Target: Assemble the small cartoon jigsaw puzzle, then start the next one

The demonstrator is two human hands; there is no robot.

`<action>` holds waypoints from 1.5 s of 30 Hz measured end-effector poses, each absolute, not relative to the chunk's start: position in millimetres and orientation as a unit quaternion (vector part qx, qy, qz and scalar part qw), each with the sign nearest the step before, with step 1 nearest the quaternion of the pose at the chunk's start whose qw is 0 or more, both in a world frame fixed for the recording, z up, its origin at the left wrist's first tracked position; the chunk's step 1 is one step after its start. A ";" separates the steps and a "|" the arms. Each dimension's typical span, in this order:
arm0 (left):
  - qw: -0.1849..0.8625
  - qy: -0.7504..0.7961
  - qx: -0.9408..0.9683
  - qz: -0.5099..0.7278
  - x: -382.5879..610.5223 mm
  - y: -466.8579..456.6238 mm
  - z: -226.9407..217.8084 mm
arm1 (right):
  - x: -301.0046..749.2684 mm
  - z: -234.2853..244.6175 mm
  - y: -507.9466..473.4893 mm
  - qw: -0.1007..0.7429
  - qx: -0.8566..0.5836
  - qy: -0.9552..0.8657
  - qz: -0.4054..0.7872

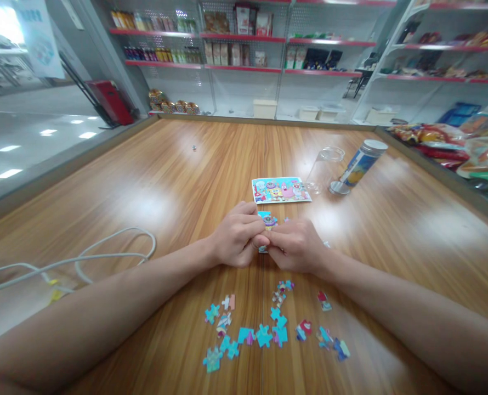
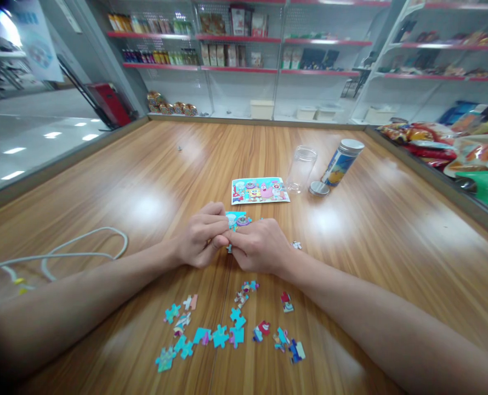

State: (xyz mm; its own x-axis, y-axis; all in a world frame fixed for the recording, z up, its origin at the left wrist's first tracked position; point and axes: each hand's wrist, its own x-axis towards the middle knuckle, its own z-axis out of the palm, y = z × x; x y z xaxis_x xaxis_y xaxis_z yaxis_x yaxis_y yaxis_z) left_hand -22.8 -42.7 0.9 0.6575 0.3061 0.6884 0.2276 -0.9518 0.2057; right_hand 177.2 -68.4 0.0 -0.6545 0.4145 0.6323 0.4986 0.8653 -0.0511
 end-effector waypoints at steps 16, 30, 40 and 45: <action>0.046 0.179 0.920 0.346 -15.0 -54.0 2.5 | 181.6 10.6 -81.7 0.369 -0.244 -0.897 0.025; 0.021 0.108 0.925 0.365 -1.0 -60.7 2.5 | 172.2 16.6 -92.1 0.480 -0.209 -0.852 -0.020; 0.018 0.120 0.907 0.404 -6.5 -59.0 6.1 | 174.7 14.5 -84.5 0.486 -0.185 -0.854 -0.034; 0.094 0.124 0.879 0.451 -8.4 -55.7 6.4 | 175.1 14.8 -81.8 0.437 -0.203 -0.876 -0.010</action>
State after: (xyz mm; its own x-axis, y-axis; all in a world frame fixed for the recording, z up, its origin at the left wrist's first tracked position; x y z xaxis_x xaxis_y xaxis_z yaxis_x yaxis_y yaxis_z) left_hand -8.4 -55.7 6.4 0.5629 0.3037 0.7687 0.1336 -0.9512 0.2781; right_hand 175.1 -81.8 14.8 -0.5367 0.3467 0.7693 0.3640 0.9176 -0.1597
